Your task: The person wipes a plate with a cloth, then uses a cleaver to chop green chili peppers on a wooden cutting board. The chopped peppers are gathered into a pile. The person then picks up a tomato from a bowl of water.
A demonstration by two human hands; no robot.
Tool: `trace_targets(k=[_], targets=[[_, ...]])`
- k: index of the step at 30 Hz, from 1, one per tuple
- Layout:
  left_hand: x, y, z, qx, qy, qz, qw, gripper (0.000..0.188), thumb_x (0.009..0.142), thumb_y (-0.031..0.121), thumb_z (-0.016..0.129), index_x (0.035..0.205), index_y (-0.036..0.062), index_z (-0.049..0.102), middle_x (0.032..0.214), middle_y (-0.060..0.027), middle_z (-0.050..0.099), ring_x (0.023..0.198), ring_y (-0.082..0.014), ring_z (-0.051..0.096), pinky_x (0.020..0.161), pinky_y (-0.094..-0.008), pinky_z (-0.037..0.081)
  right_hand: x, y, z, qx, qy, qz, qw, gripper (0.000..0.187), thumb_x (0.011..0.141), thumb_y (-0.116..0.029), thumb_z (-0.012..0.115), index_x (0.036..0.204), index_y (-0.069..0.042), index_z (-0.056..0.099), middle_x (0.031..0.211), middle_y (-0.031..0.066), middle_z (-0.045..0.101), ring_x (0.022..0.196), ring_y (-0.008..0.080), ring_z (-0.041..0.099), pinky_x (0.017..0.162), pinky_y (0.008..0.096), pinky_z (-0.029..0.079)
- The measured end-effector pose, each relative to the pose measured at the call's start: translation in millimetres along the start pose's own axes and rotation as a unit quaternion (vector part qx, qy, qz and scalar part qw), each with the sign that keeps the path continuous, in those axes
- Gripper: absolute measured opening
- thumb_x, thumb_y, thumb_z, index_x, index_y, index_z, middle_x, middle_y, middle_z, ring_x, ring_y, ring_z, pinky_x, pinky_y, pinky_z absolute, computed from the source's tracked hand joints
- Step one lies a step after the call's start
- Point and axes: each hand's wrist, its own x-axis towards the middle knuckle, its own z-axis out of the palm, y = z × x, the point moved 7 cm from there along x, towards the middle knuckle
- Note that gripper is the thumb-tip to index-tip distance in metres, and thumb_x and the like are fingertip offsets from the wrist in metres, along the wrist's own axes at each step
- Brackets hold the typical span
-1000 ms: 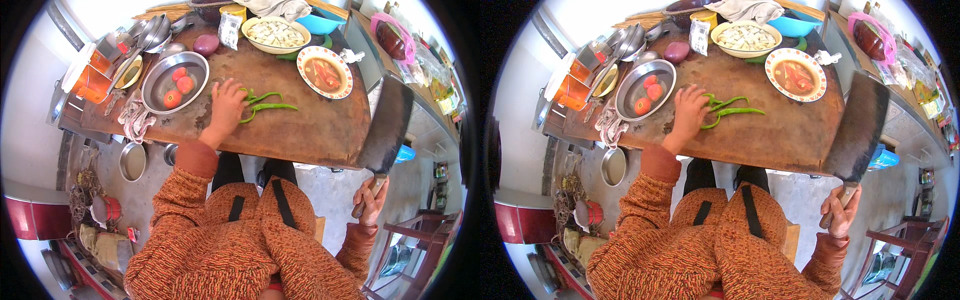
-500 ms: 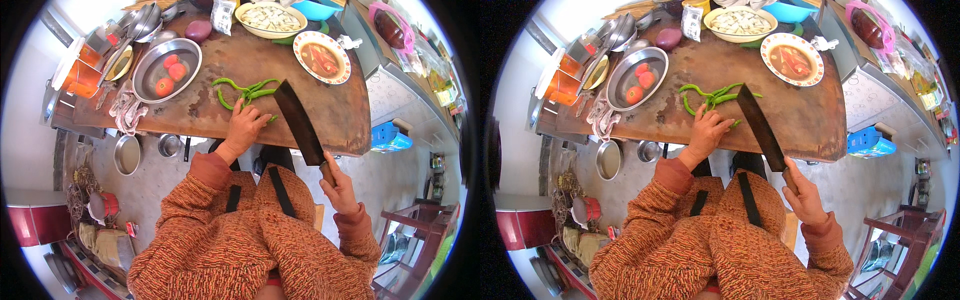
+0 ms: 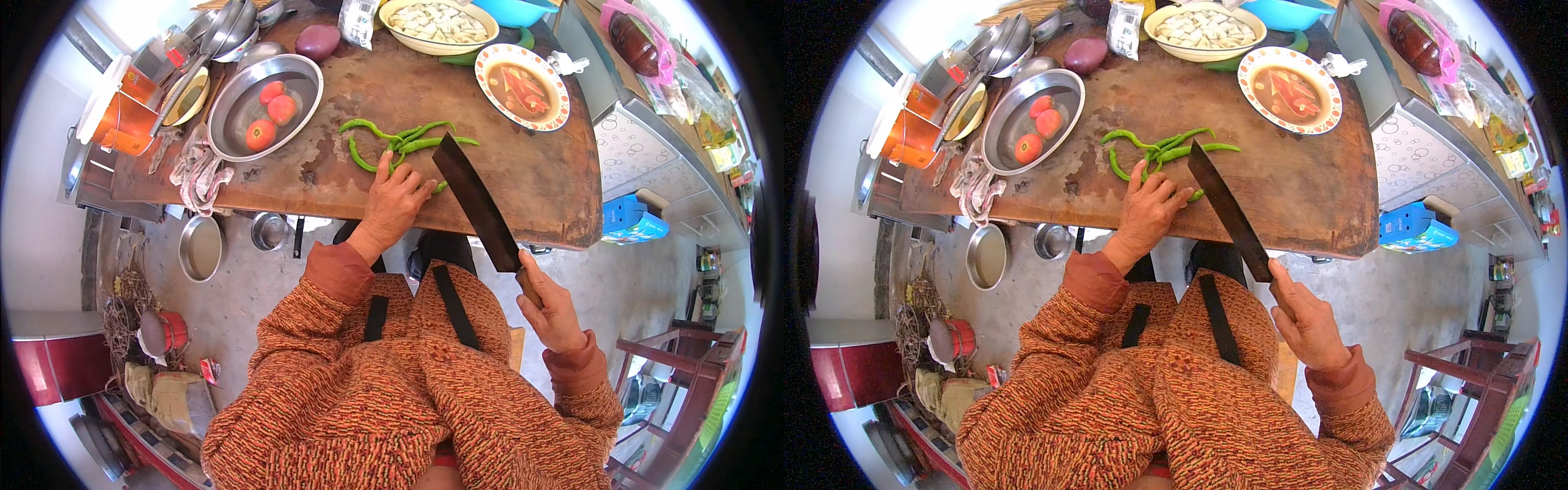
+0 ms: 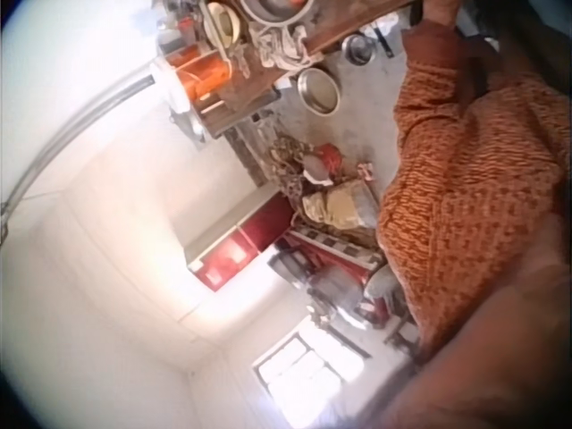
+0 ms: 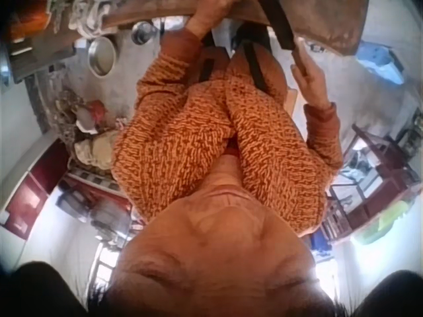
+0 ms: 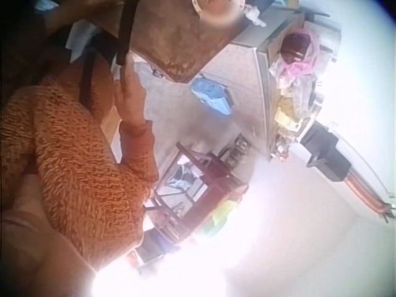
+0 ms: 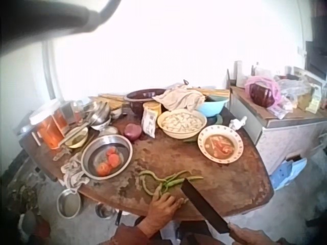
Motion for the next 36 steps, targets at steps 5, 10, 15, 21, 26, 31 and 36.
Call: trace_targets(k=[5, 10, 15, 21, 26, 31, 36], targets=[[1, 1, -2, 0.008, 0.0, 0.0, 1.0, 0.026, 0.078, 0.012, 0.066, 0.104, 0.0146, 0.072, 0.086, -0.0019, 0.057, 0.101, -0.0216, 0.057, 0.111, -0.0542, 0.031, -1, 4, 4, -0.014, -0.012, 0.003, 1.0, 0.075, 0.082, 0.009, 0.058, 0.151, -0.01, 0.036, 0.102, 0.0165, 0.063, 0.091, 0.03, 0.066, 0.083, 0.0322, 0.052], [-1, 2, -2, 0.004, 0.021, -0.009, 1.0, 0.025, 0.078, 0.012, 0.066, 0.102, 0.0142, 0.073, 0.086, -0.002, 0.057, 0.1, -0.0217, 0.057, 0.111, -0.0544, 0.032, -1, 0, 6, -0.023, -0.024, 0.004, 0.999, 0.076, 0.083, 0.008, 0.057, 0.152, -0.011, 0.034, 0.099, 0.0167, 0.063, 0.087, 0.0322, 0.066, 0.078, 0.0347, 0.052], [-2, 1, -4, -0.009, 0.024, -0.011, 1.0, 0.025, 0.078, 0.012, 0.065, 0.102, 0.014, 0.074, 0.085, -0.002, 0.057, 0.099, -0.0215, 0.057, 0.111, -0.0536, 0.032, 1, -5, 4, -0.048, -0.028, 0.001, 0.998, 0.075, 0.083, 0.006, 0.057, 0.153, -0.012, 0.034, 0.096, 0.0157, 0.062, 0.083, 0.0342, 0.064, 0.074, 0.0369, 0.052], [-2, 0, -3, -0.015, 0.017, -0.009, 1.0, 0.025, 0.079, 0.012, 0.063, 0.102, 0.0127, 0.073, 0.084, -0.0019, 0.055, 0.098, -0.0216, 0.056, 0.111, -0.0532, 0.032, 4, -8, 3, -0.063, -0.028, -0.014, 0.998, 0.075, 0.083, 0.006, 0.059, 0.152, -0.013, 0.036, 0.096, 0.0152, 0.063, 0.081, 0.0349, 0.064, 0.07, 0.0379, 0.052], [-5, 0, 1, -0.009, 0.031, -0.003, 0.999, 0.025, 0.08, 0.013, 0.061, 0.102, 0.0108, 0.072, 0.085, -0.0025, 0.054, 0.097, -0.0222, 0.055, 0.112, -0.0552, 0.031, 3, -12, 7, -0.112, -0.018, -0.025, 0.993, 0.074, 0.083, 0.004, 0.059, 0.151, -0.013, 0.037, 0.089, 0.0132, 0.061, 0.074, 0.0352, 0.062, 0.062, 0.0407, 0.051], [-3, 2, -2, -0.003, 0.033, 0.005, 0.999, 0.024, 0.08, 0.013, 0.061, 0.101, 0.0108, 0.072, 0.085, -0.0035, 0.054, 0.098, -0.0232, 0.054, 0.112, -0.0563, 0.03, 3, -16, 4, -0.182, -0.041, -0.026, 0.982, 0.073, 0.082, 0.001, 0.062, 0.15, -0.014, 0.04, 0.079, 0.0112, 0.052, 0.064, 0.0332, 0.056, 0.055, 0.042, 0.047], [-5, 2, -2, 0.001, 0.016, 0.001, 1.0, 0.026, 0.078, 0.011, 0.064, 0.103, 0.0121, 0.073, 0.089, -0.0046, 0.058, 0.101, -0.0234, 0.057, 0.111, -0.0566, 0.031, 2, -19, 3, -0.211, -0.038, -0.04, 0.976, 0.073, 0.081, -0.001, 0.063, 0.149, -0.014, 0.042, 0.078, 0.0104, 0.048, 0.06, 0.0307, 0.054, 0.052, 0.0416, 0.046]])
